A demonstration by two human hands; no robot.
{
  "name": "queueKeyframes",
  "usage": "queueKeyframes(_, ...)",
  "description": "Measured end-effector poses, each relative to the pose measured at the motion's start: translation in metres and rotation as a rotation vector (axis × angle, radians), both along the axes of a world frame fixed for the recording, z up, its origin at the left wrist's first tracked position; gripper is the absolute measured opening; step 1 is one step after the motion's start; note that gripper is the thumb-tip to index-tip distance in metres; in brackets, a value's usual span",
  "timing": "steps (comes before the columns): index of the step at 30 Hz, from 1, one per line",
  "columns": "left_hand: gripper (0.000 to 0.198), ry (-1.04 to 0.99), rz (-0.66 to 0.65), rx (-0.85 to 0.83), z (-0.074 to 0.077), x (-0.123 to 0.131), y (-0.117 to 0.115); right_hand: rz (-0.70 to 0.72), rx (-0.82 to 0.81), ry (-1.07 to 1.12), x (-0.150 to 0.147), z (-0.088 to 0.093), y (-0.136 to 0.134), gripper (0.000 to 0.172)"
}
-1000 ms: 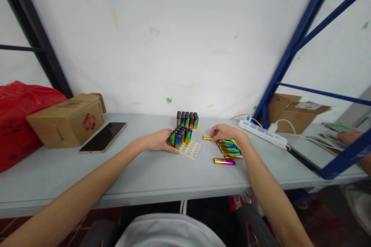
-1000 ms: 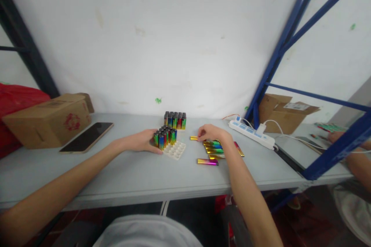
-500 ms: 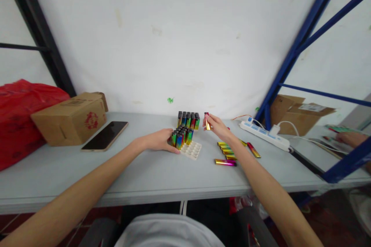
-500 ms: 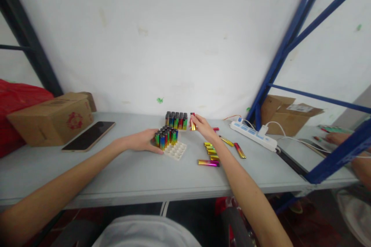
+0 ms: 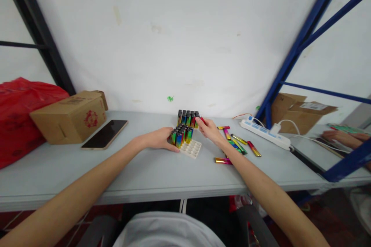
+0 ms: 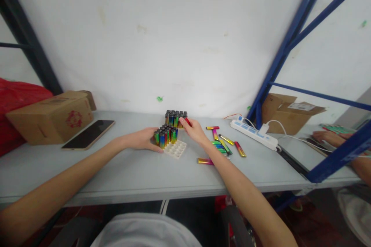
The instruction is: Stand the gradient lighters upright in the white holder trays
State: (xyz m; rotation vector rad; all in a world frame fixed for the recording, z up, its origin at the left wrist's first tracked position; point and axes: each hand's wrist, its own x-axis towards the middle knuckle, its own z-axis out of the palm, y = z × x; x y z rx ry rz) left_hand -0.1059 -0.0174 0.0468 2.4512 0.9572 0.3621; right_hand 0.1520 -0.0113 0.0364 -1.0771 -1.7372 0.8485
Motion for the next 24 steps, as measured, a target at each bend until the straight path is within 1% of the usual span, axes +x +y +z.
queueKeyframes(3,0.067,0.019,0.029,-0.003,0.0,0.0,0.0,-0.138,0.126,-0.158,-0.002,-0.003,0.0,0.057)
queueKeyframes(5,0.068,0.028,0.043,0.0,0.0,0.0,0.0,-0.204,0.172,-0.222,-0.002,-0.005,0.001,0.054)
queueKeyframes(8,0.067,0.025,0.035,-0.002,-0.001,-0.001,0.001,-0.261,0.222,-0.248,-0.004,-0.006,0.001,0.046)
queueKeyframes(11,0.065,0.018,0.032,-0.003,-0.002,-0.001,0.002,-0.257,0.229,-0.242,-0.005,-0.004,-0.002,0.044)
queueKeyframes(16,0.065,0.03,0.029,0.004,-0.003,-0.001,0.003,-0.231,0.273,-0.263,-0.009,0.001,-0.009,0.055)
queueKeyframes(18,0.065,0.036,0.042,0.019,-0.003,-0.001,0.003,-0.219,0.294,-0.282,-0.01,0.0,-0.01,0.056)
queueKeyframes(20,0.064,0.036,0.042,0.024,-0.003,-0.001,0.003,-0.207,0.304,-0.302,-0.01,-0.002,-0.009,0.054)
queueKeyframes(24,0.067,0.047,0.061,0.013,-0.003,-0.002,0.003,-0.222,0.307,-0.333,-0.008,-0.006,-0.004,0.043)
